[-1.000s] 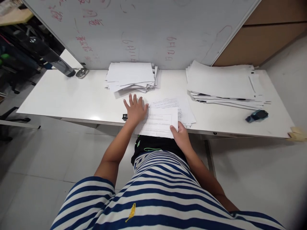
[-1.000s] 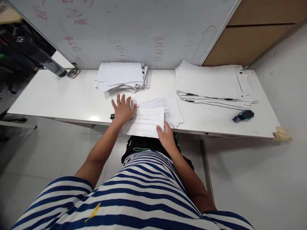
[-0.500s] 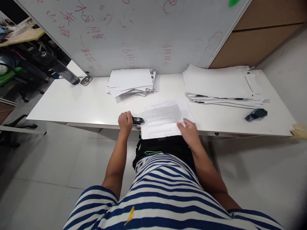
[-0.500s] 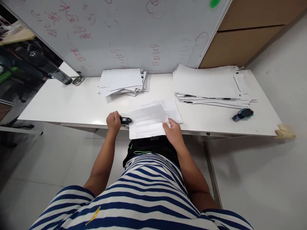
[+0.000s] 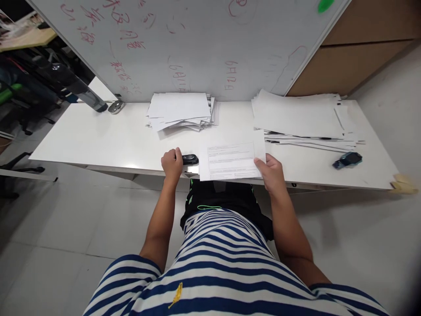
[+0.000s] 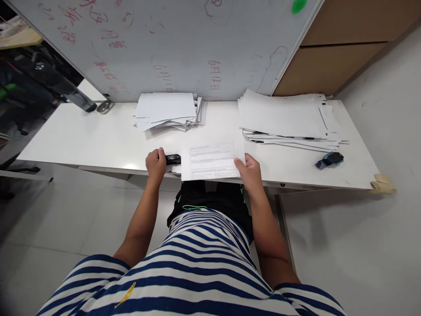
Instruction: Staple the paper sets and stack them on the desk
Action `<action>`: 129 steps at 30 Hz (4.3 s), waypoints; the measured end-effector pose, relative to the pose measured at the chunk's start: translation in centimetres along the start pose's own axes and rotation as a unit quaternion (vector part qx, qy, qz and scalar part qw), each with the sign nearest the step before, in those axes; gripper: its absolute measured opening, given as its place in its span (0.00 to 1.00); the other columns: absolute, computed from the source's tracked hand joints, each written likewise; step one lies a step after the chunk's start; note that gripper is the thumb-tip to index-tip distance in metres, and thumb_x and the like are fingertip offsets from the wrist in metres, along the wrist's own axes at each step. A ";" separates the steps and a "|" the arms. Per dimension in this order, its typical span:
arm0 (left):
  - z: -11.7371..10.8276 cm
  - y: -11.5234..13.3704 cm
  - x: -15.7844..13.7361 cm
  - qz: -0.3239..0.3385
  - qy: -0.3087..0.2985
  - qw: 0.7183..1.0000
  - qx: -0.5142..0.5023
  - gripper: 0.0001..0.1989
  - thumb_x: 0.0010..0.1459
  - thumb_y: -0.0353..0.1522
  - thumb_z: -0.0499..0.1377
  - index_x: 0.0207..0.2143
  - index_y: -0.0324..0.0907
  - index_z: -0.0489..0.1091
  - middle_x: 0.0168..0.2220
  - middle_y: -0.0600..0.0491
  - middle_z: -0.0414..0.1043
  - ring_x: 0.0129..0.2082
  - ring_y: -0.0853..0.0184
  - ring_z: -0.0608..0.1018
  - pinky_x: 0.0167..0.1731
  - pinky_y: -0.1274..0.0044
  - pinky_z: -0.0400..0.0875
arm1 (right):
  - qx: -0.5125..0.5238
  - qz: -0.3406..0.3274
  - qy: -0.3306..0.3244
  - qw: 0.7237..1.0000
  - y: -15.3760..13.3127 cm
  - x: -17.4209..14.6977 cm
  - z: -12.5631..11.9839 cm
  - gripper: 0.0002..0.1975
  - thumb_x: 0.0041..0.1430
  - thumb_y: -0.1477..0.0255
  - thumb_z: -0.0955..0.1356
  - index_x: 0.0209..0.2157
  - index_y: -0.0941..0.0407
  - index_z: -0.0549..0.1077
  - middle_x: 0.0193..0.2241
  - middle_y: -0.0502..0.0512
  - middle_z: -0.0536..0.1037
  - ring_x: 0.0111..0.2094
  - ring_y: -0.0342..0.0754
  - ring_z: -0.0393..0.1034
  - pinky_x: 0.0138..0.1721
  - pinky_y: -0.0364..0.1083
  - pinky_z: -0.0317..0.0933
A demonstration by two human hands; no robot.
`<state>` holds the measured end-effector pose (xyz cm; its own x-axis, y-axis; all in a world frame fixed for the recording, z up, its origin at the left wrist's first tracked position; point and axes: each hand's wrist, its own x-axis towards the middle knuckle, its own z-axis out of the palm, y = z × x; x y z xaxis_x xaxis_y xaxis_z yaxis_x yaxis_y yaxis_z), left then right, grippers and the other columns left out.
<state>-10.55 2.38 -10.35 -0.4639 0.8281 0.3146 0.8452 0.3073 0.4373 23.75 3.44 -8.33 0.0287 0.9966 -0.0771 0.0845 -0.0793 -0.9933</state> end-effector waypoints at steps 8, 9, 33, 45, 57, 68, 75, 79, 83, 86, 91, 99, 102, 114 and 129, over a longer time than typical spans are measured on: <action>-2.9 -2.3 3.5 -0.040 -0.065 0.996 0.055 0.22 0.70 0.44 0.45 0.28 0.45 0.70 0.46 0.41 0.76 0.52 0.49 0.72 0.49 0.60 0.66 | -0.459 -0.137 0.119 0.870 2.2 2.0 1.7 0.38 0.58 0.66 0.66 0.68 0.60 0.56 0.71 0.75 0.53 0.71 0.72 0.44 0.64 0.79 0.37; -3.2 -2.5 4.0 -0.045 -0.067 0.995 0.065 0.23 0.70 0.45 0.46 0.29 0.44 0.71 0.47 0.40 0.76 0.54 0.48 0.72 0.51 0.58 0.66 | -0.454 -0.157 0.142 0.865 2.8 1.8 1.4 0.38 0.59 0.66 0.65 0.69 0.59 0.53 0.72 0.74 0.49 0.72 0.72 0.41 0.65 0.79 0.36; -3.1 1.7 18.5 0.118 -0.211 0.948 0.207 0.32 0.60 0.49 0.58 0.64 0.49 0.65 0.59 0.46 0.75 0.57 0.50 0.76 0.53 0.67 0.67 | -0.428 -0.225 0.287 0.827 7.5 2.1 -1.1 0.38 0.61 0.67 0.65 0.70 0.58 0.50 0.73 0.76 0.33 0.73 0.79 0.24 0.61 0.82 0.42; -4.2 2.1 20.9 0.070 -0.119 0.959 0.248 0.20 0.65 0.36 0.48 0.49 0.40 0.76 0.49 0.36 0.77 0.51 0.46 0.76 0.45 0.62 0.67 | -0.425 -0.220 0.281 0.832 7.7 2.3 -1.2 0.37 0.60 0.67 0.66 0.69 0.61 0.55 0.74 0.75 0.35 0.73 0.77 0.26 0.63 0.79 0.44; -1.8 3.7 21.4 0.162 -0.233 0.948 0.143 0.33 0.56 0.46 0.65 0.63 0.48 0.68 0.59 0.49 0.75 0.53 0.55 0.76 0.47 0.73 0.68 | -0.435 -0.214 0.293 0.824 7.6 2.4 -1.0 0.35 0.62 0.66 0.64 0.68 0.61 0.55 0.73 0.76 0.39 0.74 0.75 0.28 0.64 0.77 0.45; -1.3 2.8 20.8 0.156 -0.238 0.956 0.067 0.22 0.65 0.44 0.54 0.53 0.43 0.76 0.57 0.48 0.77 0.55 0.56 0.76 0.52 0.73 0.66 | -0.437 -0.212 0.290 0.824 7.9 2.5 -1.2 0.34 0.63 0.65 0.65 0.67 0.62 0.56 0.73 0.77 0.41 0.74 0.75 0.29 0.65 0.76 0.44; -0.8 3.7 20.4 0.075 -0.106 0.987 0.093 0.15 0.68 0.36 0.49 0.51 0.39 0.68 0.44 0.36 0.77 0.46 0.49 0.78 0.46 0.63 0.68 | -0.421 -0.183 0.275 0.845 7.3 2.2 -0.9 0.34 0.63 0.64 0.64 0.67 0.60 0.56 0.73 0.76 0.41 0.74 0.74 0.29 0.65 0.77 0.41; -1.9 4.6 17.9 0.024 0.055 0.982 -0.177 0.13 0.69 0.42 0.52 0.41 0.42 0.66 0.36 0.45 0.73 0.39 0.57 0.76 0.42 0.68 0.71 | -0.334 -0.127 0.246 0.901 5.9 1.9 -1.6 0.34 0.63 0.59 0.64 0.66 0.58 0.59 0.74 0.72 0.42 0.75 0.71 0.28 0.67 0.76 0.38; -5.5 5.9 11.3 0.073 0.007 0.892 -0.445 0.20 0.64 0.52 0.57 0.40 0.44 0.66 0.34 0.53 0.70 0.35 0.66 0.75 0.35 0.75 0.72 | -0.163 -0.068 0.205 0.963 0.9 1.4 -2.7 0.36 0.62 0.50 0.66 0.67 0.49 0.59 0.74 0.62 0.47 0.76 0.65 0.30 0.70 0.71 0.38; -7.9 6.9 6.3 0.128 -0.097 0.852 -0.499 0.18 0.63 0.50 0.60 0.36 0.45 0.69 0.31 0.54 0.69 0.32 0.68 0.74 0.35 0.76 0.72 | -0.130 -0.174 0.081 0.973 -4.5 1.1 -2.0 0.43 0.59 0.50 0.71 0.71 0.43 0.52 0.76 0.53 0.44 0.76 0.58 0.33 0.73 0.64 0.40; -8.1 8.6 1.5 0.120 -0.112 0.841 -0.515 0.20 0.66 0.50 0.57 0.32 0.45 0.69 0.25 0.56 0.63 0.26 0.70 0.68 0.28 0.77 0.67 | -0.029 -0.154 -0.180 0.971 -8.8 1.0 1.2 0.42 0.54 0.52 0.75 0.67 0.47 0.63 0.63 0.59 0.72 0.64 0.59 0.67 0.63 0.61 0.63; -6.1 10.1 -1.3 0.083 -0.019 0.855 -0.511 0.17 0.62 0.49 0.63 0.37 0.44 0.72 0.34 0.53 0.74 0.34 0.68 0.75 0.37 0.75 0.70 | -0.053 -0.155 -0.069 0.984 -7.8 -0.2 3.2 0.22 0.60 0.51 0.71 0.45 0.54 0.80 0.40 0.56 0.84 0.43 0.56 0.78 0.44 0.53 0.73; -4.9 10.3 -1.5 0.070 -0.019 0.836 -0.544 0.17 0.58 0.47 0.67 0.36 0.44 0.70 0.32 0.55 0.73 0.33 0.69 0.75 0.37 0.76 0.71 | -0.037 -0.200 -0.042 0.978 -6.7 0.0 3.7 0.22 0.62 0.52 0.71 0.50 0.51 0.76 0.44 0.55 0.82 0.45 0.53 0.77 0.48 0.53 0.72; -1.7 11.4 -1.5 0.021 -0.138 0.821 -0.554 0.23 0.54 0.49 0.68 0.42 0.41 0.77 0.43 0.46 0.81 0.45 0.58 0.81 0.47 0.67 0.75 | 0.083 -0.250 0.040 0.964 -1.4 1.4 7.6 0.26 0.64 0.52 0.68 0.58 0.48 0.63 0.54 0.60 0.76 0.56 0.54 0.72 0.58 0.56 0.68; -4.1 9.3 -4.4 0.032 -0.157 0.899 -0.408 0.17 0.58 0.47 0.66 0.38 0.42 0.80 0.37 0.49 0.83 0.42 0.54 0.83 0.42 0.66 0.79 | -0.051 -0.118 0.046 0.991 0.8 -1.9 7.0 0.27 0.66 0.53 0.65 0.60 0.53 0.67 0.56 0.64 0.76 0.59 0.57 0.70 0.62 0.57 0.63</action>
<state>-1.75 -0.33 -4.24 -0.2154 0.9625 0.1650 0.3322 -0.0866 0.9392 16.82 1.62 -9.62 0.0854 0.9818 0.1696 0.1994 0.1499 -0.9684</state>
